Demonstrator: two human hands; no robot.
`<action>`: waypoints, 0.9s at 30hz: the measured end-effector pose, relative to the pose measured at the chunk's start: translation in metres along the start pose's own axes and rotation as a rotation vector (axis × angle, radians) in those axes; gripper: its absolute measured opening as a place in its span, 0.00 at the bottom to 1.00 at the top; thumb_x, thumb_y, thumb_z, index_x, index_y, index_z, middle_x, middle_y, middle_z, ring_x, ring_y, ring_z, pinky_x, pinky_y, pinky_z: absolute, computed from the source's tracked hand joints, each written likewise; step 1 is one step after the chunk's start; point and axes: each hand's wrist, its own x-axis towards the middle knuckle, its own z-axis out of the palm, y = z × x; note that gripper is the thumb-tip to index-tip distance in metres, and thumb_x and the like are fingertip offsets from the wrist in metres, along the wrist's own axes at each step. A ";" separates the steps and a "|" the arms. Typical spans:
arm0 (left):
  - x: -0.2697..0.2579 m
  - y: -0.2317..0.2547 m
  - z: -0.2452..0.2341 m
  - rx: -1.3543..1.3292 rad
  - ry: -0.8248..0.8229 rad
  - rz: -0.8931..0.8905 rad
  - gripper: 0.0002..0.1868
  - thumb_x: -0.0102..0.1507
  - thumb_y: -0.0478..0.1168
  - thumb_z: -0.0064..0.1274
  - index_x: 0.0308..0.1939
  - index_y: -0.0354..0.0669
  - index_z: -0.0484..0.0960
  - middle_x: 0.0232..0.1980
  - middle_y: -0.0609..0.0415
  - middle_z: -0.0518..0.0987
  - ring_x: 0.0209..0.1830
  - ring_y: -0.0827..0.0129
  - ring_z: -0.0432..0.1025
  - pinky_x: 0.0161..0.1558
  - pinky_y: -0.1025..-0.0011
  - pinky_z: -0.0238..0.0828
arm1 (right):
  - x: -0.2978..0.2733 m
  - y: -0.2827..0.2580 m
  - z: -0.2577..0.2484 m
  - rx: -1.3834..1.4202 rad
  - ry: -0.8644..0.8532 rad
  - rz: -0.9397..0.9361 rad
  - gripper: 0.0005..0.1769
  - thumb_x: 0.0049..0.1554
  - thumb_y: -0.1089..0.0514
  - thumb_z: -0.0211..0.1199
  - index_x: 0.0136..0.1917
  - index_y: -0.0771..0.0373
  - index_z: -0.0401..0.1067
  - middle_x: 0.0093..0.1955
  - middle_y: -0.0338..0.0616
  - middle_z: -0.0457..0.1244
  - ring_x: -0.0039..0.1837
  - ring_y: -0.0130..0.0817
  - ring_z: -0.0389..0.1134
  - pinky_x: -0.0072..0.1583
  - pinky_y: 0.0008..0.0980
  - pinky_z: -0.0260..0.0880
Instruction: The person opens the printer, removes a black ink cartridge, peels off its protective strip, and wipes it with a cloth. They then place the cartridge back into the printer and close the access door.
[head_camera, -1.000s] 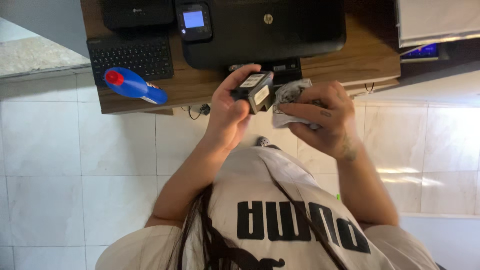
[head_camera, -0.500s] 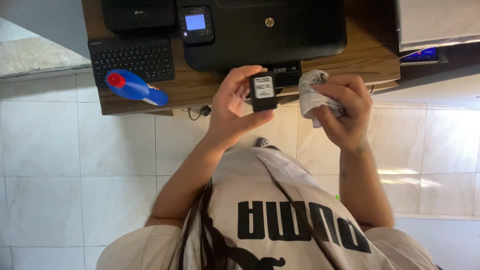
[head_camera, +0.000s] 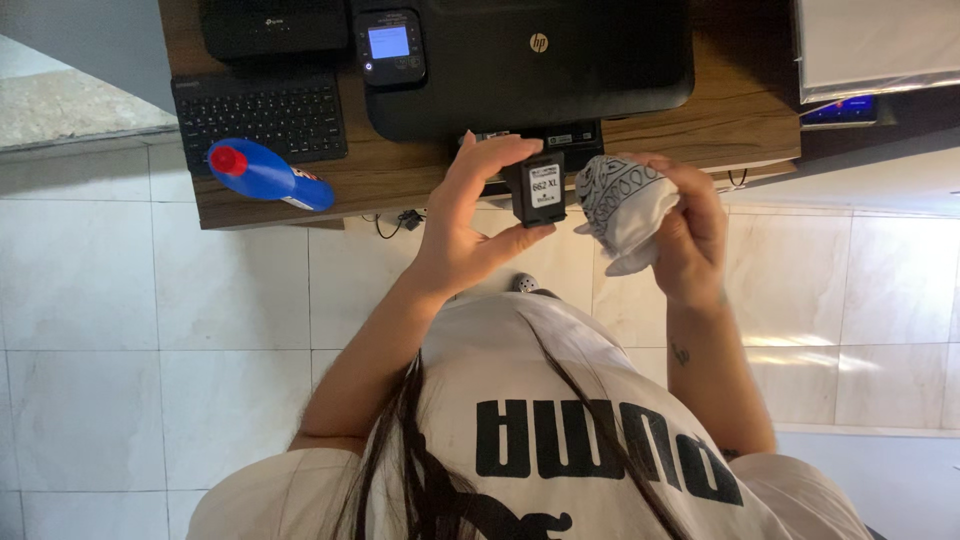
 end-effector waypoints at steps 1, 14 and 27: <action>0.000 0.001 0.001 0.031 -0.012 0.001 0.37 0.57 0.37 0.75 0.68 0.47 0.72 0.70 0.55 0.75 0.75 0.60 0.69 0.86 0.41 0.34 | 0.003 -0.003 0.001 0.021 -0.008 -0.016 0.18 0.72 0.50 0.55 0.70 0.62 0.64 0.73 0.54 0.61 0.72 0.41 0.65 0.70 0.40 0.70; 0.000 0.007 -0.001 0.171 -0.003 0.093 0.35 0.52 0.37 0.74 0.62 0.46 0.75 0.63 0.57 0.79 0.64 0.64 0.75 0.83 0.38 0.31 | 0.034 -0.031 0.029 -1.039 -0.113 -0.295 0.19 0.52 0.56 0.75 0.58 0.56 0.80 0.61 0.42 0.67 0.59 0.37 0.69 0.57 0.33 0.72; -0.001 0.003 0.008 0.231 -0.009 0.082 0.35 0.53 0.39 0.74 0.63 0.46 0.76 0.64 0.57 0.80 0.66 0.64 0.74 0.83 0.40 0.31 | 0.028 -0.026 0.028 -0.972 -0.094 -0.393 0.18 0.51 0.60 0.77 0.56 0.57 0.79 0.60 0.43 0.67 0.57 0.36 0.68 0.58 0.36 0.71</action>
